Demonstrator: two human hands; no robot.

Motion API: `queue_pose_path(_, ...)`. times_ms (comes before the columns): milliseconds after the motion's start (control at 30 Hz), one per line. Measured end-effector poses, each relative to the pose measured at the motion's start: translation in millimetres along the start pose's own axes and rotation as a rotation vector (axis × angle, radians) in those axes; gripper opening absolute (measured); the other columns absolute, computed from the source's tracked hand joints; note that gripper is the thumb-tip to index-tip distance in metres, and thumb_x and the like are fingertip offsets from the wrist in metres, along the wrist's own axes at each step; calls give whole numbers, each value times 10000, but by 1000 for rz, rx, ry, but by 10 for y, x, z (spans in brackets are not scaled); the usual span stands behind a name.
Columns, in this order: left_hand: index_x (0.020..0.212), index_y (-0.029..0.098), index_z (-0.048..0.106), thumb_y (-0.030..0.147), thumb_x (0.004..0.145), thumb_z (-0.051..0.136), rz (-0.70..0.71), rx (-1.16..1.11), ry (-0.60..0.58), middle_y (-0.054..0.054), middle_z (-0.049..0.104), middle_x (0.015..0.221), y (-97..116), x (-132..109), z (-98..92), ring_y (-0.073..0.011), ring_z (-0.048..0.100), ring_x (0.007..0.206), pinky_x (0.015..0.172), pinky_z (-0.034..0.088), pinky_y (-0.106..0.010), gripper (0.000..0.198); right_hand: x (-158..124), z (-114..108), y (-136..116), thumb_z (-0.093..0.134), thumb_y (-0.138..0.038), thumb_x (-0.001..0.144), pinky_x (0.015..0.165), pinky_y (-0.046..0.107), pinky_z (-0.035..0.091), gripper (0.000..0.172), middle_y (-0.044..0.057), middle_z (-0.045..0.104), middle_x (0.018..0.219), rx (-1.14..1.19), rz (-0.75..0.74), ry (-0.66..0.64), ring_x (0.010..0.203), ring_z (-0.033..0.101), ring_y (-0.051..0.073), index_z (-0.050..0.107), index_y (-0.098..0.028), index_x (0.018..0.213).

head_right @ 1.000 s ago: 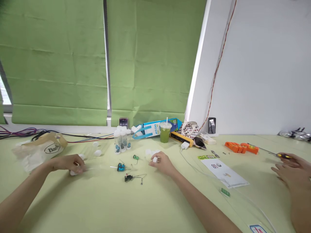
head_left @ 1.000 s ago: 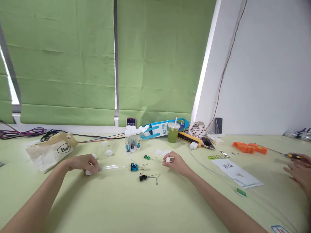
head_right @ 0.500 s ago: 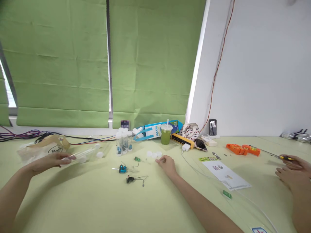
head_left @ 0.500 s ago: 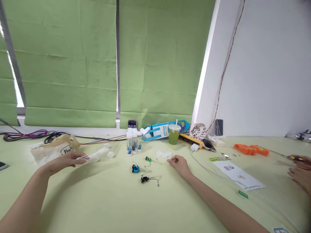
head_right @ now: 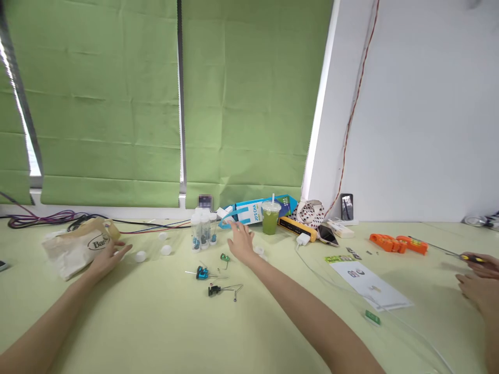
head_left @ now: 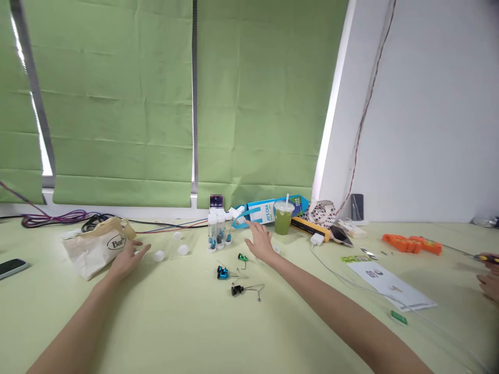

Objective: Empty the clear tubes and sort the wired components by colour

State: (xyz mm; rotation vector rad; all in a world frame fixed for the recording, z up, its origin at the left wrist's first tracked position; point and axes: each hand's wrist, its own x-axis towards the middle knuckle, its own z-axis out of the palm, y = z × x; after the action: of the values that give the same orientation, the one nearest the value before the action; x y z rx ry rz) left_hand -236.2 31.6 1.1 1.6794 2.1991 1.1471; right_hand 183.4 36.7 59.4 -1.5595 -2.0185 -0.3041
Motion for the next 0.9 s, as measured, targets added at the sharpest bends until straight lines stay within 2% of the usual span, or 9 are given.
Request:
queue_pose_path(167,1019,149,438,659,687,342,14,102,-69,-76,599,731,50,-55,12,-289,596,723,674,416,-364,616,509,132,-425,517,-193,718,863,414,235,719,33,225,1375,40,-61,-90,1166,266,274,158,-376,1314)
queue_pose_path(333,1044,150,431,625,725,306,38,128,-95,-76,590,760,93,-92,26,-290,584,752,681,406,-369,586,584,244,-511,499,-157,731,859,391,251,483,84,396,1251,163,-31,-20,1096,371,254,382,-249,1191)
queue_pose_path(400,1062,137,430,606,742,291,64,152,-23,-92,577,801,113,-112,40,-297,568,809,713,401,-379,585,566,250,-475,482,-181,754,825,365,286,394,96,483,1133,191,0,17,1016,440,236,399,-208,1139)
queue_pose_path(500,1081,123,433,576,760,293,139,222,229,-132,529,941,221,-161,63,-314,509,945,789,381,-394,573,530,212,-357,487,-220,761,752,308,338,318,80,543,989,227,23,46,902,503,207,420,-188,1070)
queue_pose_path(567,1099,129,429,534,782,300,236,247,361,-140,492,1012,380,-212,86,-312,464,1009,823,371,-392,531,486,161,-241,513,-238,742,723,283,355,273,71,551,952,253,43,63,869,518,196,457,-187,1005)
queue_pose_path(633,1123,140,416,490,796,326,395,229,382,-137,461,1066,612,-292,127,-297,432,1050,865,355,-385,487,412,94,-109,532,-260,725,720,281,364,189,68,564,903,269,72,81,861,524,199,499,-177,890)
queue_pose_path(733,1123,156,416,448,796,390,632,132,304,-137,419,1126,1048,-512,244,-285,394,1093,922,322,-396,439,223,-14,65,549,-337,702,666,273,390,189,46,588,774,329,141,101,758,556,188,492,-173,775)
queue_pose_path(833,1170,193,376,435,790,446,781,12,97,-124,366,1207,1470,-861,404,-264,365,1136,940,327,-391,456,-58,-100,132,543,-443,691,511,249,386,286,6,558,543,706,407,3,480,532,138,446,-174,699)
queue_pose_path(900,1235,225,309,449,766,493,841,-73,-52,-112,297,1286,1676,-1106,510,-260,327,1177,950,331,-389,552,-272,-140,103,539,-471,693,463,231,372,323,9,552,509,983,488,-89,426,501,110,414,-177,645)
